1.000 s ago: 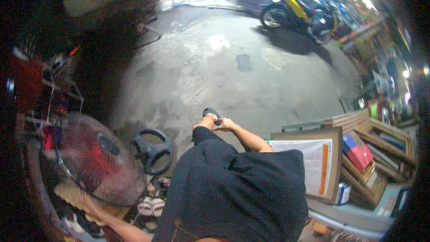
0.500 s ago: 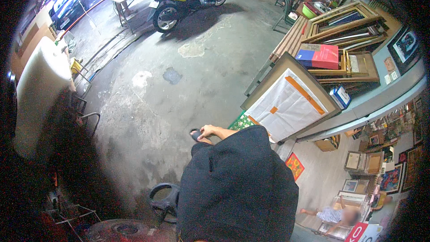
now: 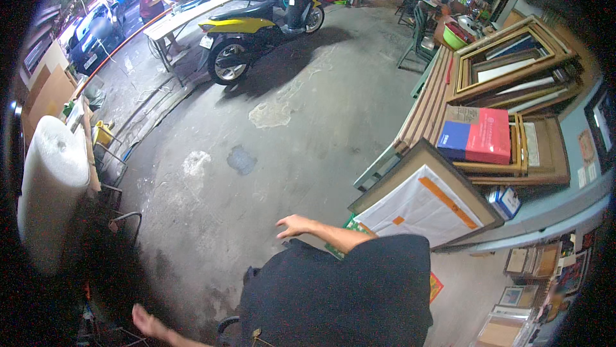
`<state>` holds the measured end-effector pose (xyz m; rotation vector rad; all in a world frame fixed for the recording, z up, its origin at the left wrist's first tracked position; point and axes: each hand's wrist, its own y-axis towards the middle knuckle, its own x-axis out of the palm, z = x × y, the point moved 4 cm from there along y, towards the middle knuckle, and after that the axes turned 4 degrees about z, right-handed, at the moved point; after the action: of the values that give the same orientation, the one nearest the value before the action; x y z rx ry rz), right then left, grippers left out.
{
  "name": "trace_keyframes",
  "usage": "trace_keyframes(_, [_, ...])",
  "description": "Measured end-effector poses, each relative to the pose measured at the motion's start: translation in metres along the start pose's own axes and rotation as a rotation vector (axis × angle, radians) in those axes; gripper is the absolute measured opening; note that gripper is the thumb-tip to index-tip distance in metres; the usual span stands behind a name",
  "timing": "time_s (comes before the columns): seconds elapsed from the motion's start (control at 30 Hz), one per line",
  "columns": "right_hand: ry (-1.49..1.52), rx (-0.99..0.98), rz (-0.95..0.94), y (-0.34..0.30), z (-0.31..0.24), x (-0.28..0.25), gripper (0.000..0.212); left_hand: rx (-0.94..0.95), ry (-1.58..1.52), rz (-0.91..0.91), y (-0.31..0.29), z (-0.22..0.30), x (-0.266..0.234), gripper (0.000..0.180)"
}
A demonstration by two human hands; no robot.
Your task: The person wraps a flat rectangular object in bubble wrap and secures it with tape. They then walk to a nearby area, pick up two framed pictures, and place them on the table.
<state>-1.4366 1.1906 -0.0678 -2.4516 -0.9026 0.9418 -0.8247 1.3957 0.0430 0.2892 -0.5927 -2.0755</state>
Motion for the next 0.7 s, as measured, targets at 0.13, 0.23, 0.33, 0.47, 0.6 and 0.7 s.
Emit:
trace_keyframes(0.13, [0.488, -0.565, -0.24, -0.056, -0.096, -0.051, 0.052, -0.115, 0.756, -0.779, -0.046, 0.033, 0.289, 0.042])
trace_keyframes(0.23, [0.765, -0.59, -0.616, -0.056, -0.077, -0.056, 0.043, -0.269, 0.818, -1.15, -0.07, 0.006, 0.414, 0.049])
trace_keyframes(0.33, [0.555, -0.5, -0.253, -0.012, 0.01, -0.112, 0.046, -0.296, 0.861, -1.264, -0.08, -0.035, 0.53, 0.054])
trace_keyframes(0.47, [0.501, -0.235, 0.117, 0.041, 0.154, -0.199, 0.047, -0.179, 0.871, -1.347, -0.117, -0.066, 0.714, 0.055])
trace_keyframes(0.6, [-0.022, 0.356, 0.156, 0.052, 0.222, -0.344, 0.053, -0.04, 0.667, -1.606, -0.217, -0.052, 0.92, 0.054])
trace_keyframes(0.7, [0.337, -0.171, 0.422, 0.045, 0.168, -0.453, 0.052, -0.177, 0.43, -1.877, -0.284, 0.031, 1.032, 0.055])
